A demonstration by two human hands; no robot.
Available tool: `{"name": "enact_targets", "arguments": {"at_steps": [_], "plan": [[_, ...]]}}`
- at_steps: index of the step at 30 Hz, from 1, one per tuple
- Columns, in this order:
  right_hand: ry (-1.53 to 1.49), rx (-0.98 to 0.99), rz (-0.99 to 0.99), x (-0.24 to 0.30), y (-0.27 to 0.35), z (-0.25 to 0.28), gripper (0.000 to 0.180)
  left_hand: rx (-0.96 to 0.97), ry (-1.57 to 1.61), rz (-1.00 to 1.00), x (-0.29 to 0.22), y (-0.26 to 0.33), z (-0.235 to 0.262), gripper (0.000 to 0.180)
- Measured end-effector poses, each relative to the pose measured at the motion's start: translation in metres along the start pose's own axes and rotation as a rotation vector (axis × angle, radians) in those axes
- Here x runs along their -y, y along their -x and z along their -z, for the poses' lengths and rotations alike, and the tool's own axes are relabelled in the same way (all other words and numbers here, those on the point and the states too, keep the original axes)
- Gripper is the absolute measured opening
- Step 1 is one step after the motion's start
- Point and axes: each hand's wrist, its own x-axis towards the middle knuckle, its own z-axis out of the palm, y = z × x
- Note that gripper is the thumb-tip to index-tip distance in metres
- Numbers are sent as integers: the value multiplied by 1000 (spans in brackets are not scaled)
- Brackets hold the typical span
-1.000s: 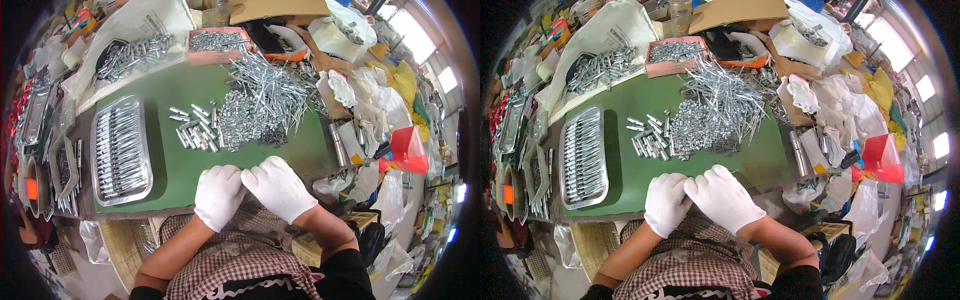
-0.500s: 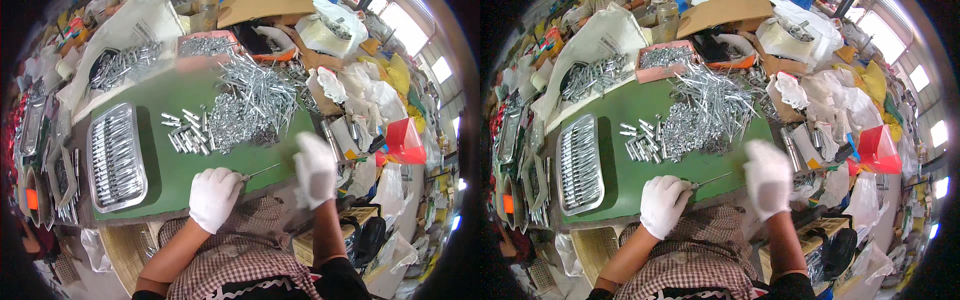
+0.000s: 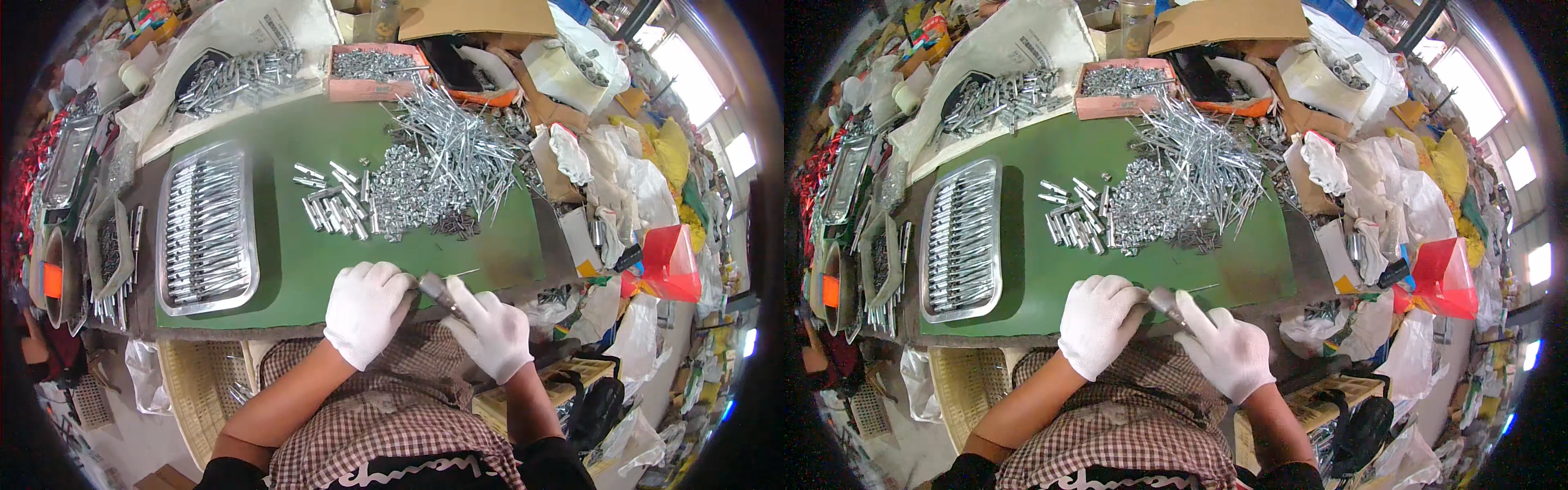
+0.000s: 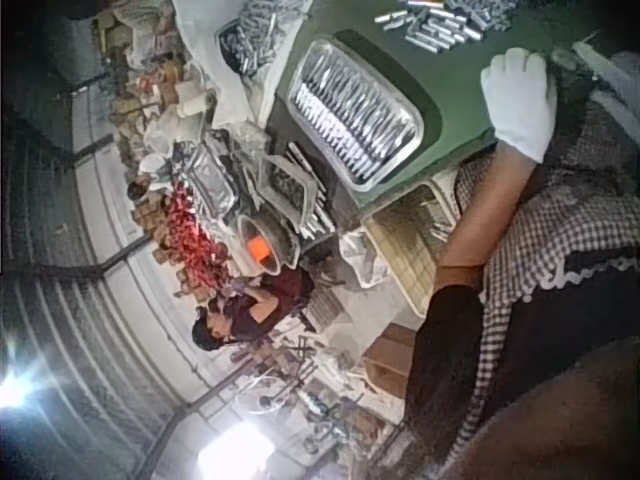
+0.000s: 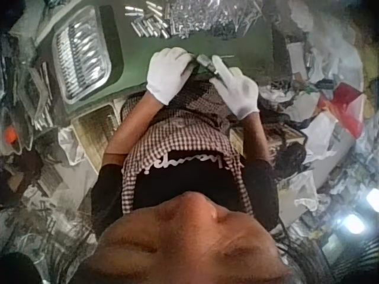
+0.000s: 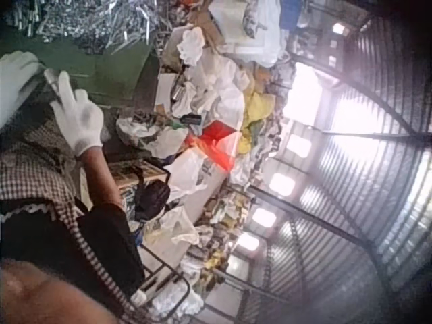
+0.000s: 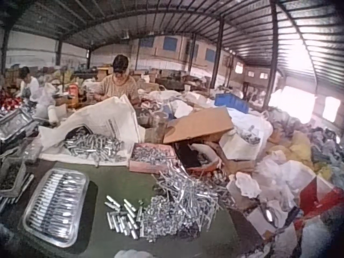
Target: The person puts on gloves and assembles fasteners by inserting metal rods into metal sleeves and placing the finished pieces onto a tray.
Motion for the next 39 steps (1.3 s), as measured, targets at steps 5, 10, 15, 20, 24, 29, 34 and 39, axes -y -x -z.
{"name": "enact_targets", "arguments": {"at_steps": [5,10,15,20,24,29,34,39], "plan": [[-53,-50,-72,4,3,-8,71,-36,38,-3,-2,-2,-3,16],[-332,-464,-204,-28,3,-2,68,-1,7,22,-6,-6,0,18],[-1,-548,-549,-102,-11,8,58,-4,-6,-23,-6,-9,-3,18],[215,-688,-191,-91,-53,5,37,-4,-79,-26,-13,-9,-9,16],[82,-604,-138,-55,-95,0,23,-112,15,-26,-12,-2,15,17],[130,-622,-107,-74,-122,-14,12,-12,-78,226,32,47,114,19],[119,-822,-181,-85,-116,-11,12,-247,-363,380,90,115,184,28],[21,-967,-204,-90,-110,-19,18,-171,-324,421,117,117,204,23]]}}
